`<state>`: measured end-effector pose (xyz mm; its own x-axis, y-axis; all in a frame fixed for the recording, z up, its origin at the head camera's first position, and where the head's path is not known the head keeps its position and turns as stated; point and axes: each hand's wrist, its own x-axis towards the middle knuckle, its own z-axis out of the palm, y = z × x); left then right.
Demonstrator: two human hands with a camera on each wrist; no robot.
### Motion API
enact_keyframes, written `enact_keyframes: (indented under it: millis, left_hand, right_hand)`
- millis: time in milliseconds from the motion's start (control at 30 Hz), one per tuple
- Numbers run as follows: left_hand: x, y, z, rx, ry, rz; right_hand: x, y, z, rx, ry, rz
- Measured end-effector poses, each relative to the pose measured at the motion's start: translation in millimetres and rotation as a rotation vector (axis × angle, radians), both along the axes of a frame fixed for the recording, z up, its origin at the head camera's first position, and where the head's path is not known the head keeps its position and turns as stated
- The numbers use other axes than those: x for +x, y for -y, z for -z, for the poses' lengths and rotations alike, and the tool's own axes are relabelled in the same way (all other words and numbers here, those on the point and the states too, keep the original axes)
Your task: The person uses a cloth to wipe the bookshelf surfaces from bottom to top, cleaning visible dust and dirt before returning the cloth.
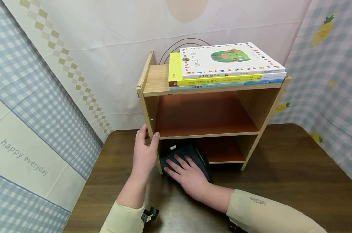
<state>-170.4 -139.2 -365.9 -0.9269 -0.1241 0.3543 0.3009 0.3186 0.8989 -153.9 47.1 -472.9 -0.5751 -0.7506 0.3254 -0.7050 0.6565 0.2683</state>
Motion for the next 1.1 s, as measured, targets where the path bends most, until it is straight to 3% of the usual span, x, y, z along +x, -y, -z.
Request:
enact_keyframes:
  millis: [667,1100]
  left_hand:
    - [0.0,1,-0.5,-0.018,0.016,0.001]
    - [0.2,1,0.0,-0.022,0.007,-0.005]
  right_hand:
    - [-0.8,-9,2.7,-0.158,-0.001,-0.094]
    - [12.5,-13,4.7,-0.244,-0.021,-0.213]
